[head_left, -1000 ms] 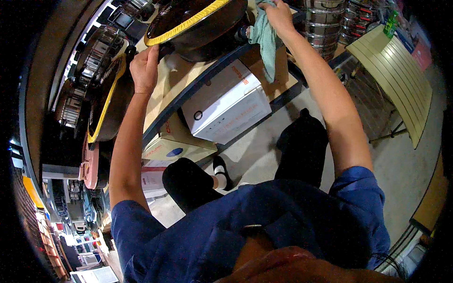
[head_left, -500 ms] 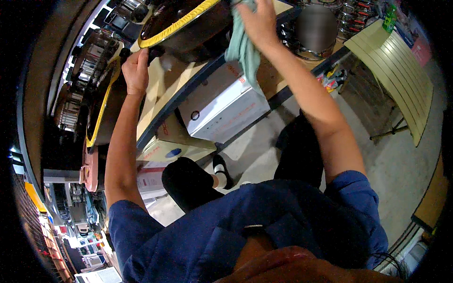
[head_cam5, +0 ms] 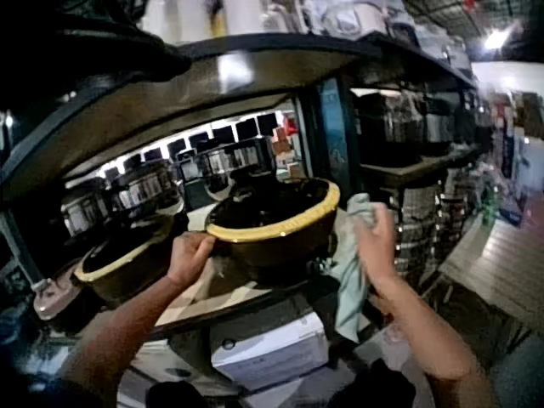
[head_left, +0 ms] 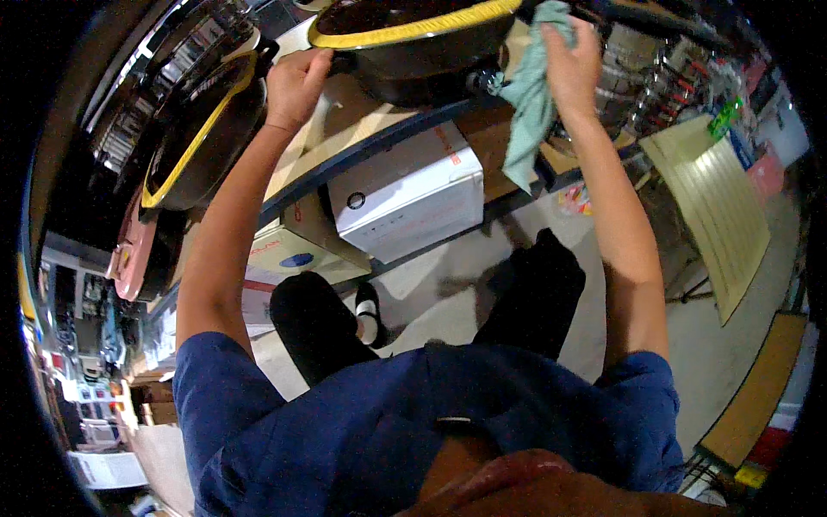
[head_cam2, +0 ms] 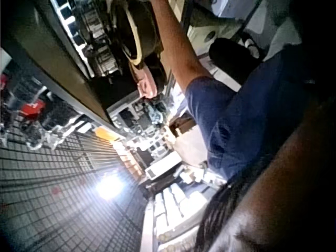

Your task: The person wipes the exterior surfaces of multiple electric skillets and their glass lids with a cloth, moving the skillets on a shelf and wiping down the sides and control knobs.

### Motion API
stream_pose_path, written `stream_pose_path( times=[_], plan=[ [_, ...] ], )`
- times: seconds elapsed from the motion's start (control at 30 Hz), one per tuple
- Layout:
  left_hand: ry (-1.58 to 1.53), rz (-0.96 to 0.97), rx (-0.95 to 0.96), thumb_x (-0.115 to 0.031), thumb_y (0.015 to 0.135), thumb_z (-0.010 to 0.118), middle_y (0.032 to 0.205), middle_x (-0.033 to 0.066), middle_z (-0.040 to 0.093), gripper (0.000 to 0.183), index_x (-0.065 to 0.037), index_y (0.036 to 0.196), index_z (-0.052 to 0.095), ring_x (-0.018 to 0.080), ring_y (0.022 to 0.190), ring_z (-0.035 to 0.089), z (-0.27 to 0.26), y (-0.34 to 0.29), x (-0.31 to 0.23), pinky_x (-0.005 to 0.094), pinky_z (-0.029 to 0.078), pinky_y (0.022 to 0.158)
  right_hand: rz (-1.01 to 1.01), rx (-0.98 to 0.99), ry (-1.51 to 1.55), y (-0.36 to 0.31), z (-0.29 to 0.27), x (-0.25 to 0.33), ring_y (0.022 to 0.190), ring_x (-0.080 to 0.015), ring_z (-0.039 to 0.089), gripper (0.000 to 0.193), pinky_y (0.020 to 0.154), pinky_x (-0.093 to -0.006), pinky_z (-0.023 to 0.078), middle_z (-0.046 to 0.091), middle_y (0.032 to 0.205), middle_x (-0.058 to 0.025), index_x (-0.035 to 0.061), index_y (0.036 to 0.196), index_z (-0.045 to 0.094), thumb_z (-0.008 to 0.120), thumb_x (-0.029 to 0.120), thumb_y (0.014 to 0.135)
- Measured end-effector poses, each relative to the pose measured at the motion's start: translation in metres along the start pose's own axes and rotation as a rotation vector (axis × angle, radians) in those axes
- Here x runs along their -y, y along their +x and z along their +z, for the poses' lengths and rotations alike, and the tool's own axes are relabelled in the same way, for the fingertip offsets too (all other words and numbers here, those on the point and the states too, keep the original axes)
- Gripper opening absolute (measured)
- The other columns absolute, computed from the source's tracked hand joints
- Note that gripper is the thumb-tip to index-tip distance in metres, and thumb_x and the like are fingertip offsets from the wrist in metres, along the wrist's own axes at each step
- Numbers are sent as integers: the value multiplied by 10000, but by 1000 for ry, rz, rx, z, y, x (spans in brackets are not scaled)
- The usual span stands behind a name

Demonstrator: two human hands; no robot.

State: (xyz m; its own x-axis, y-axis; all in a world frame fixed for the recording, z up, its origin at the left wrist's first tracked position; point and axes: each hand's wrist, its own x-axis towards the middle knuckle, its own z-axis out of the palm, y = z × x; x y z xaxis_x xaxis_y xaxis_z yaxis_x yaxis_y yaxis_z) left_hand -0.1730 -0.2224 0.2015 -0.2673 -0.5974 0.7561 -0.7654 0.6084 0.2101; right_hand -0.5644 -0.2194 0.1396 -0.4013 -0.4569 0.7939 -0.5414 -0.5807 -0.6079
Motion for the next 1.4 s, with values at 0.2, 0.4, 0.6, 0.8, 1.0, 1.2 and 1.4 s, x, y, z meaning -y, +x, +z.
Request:
stream_pose_path(
  times=[0.2, 0.4, 0.6, 0.8, 1.0, 1.2, 1.4],
  plan=[
    [64, 59, -41, -406, 974, 545, 791, 204, 684, 440, -32, 808, 709, 411, 756, 656, -1, -5, -2, 498, 514, 704, -336, 140, -10, 65, 8, 118, 1181, -363, 551, 359, 994, -457, 442, 574, 1268, -175, -18, 1261, 559, 582, 181, 963],
    [-7, 103, -63, -347, 940, 584, 725, 189, 665, 394, -39, 724, 698, 396, 707, 646, 11, 2, -13, 497, 507, 679, -365, 965, -771, 92, 66, 119, 1185, -390, 552, 398, 1018, -513, 430, 632, 1250, -214, -50, 1212, 629, 510, 278, 1020],
    [29, 117, -86, -353, 956, 584, 708, 187, 660, 411, -31, 730, 704, 392, 695, 643, -7, -8, -3, 492, 509, 690, -732, 1025, -410, 51, 167, 162, 1115, -388, 601, 402, 950, -508, 476, 650, 1210, -227, -18, 1260, 631, 544, 283, 1008],
    [-55, 167, -80, -372, 974, 618, 702, 206, 646, 428, -2, 774, 701, 400, 671, 636, 5, -2, -10, 479, 502, 662, -542, 1269, -717, 103, 277, 133, 1124, -360, 636, 476, 987, -446, 488, 650, 1336, -190, 36, 1334, 641, 471, 361, 1031],
    [8, 137, -24, -405, 977, 587, 701, 188, 667, 457, -38, 738, 721, 392, 701, 651, 1, 3, -14, 491, 518, 718, -740, 1244, -670, 109, 301, 114, 1063, -382, 665, 464, 953, -473, 503, 699, 1217, -225, 9, 1200, 712, 490, 366, 1003],
    [112, 102, -17, -442, 999, 540, 714, 173, 687, 500, -63, 737, 736, 374, 740, 675, -8, -13, 7, 486, 534, 770, -610, 1261, -395, 58, 184, 182, 1071, -409, 639, 409, 905, -494, 498, 679, 1179, -257, 13, 1202, 674, 501, 333, 1015],
    [88, 114, 50, -434, 992, 583, 774, 200, 700, 450, -47, 863, 772, 387, 727, 675, 5, 5, -13, 486, 532, 708, -694, 958, -315, 135, 74, 51, 1010, -277, 639, 502, 927, -402, 490, 668, 1139, -153, -34, 1268, 605, 630, 395, 1009]
  ],
)
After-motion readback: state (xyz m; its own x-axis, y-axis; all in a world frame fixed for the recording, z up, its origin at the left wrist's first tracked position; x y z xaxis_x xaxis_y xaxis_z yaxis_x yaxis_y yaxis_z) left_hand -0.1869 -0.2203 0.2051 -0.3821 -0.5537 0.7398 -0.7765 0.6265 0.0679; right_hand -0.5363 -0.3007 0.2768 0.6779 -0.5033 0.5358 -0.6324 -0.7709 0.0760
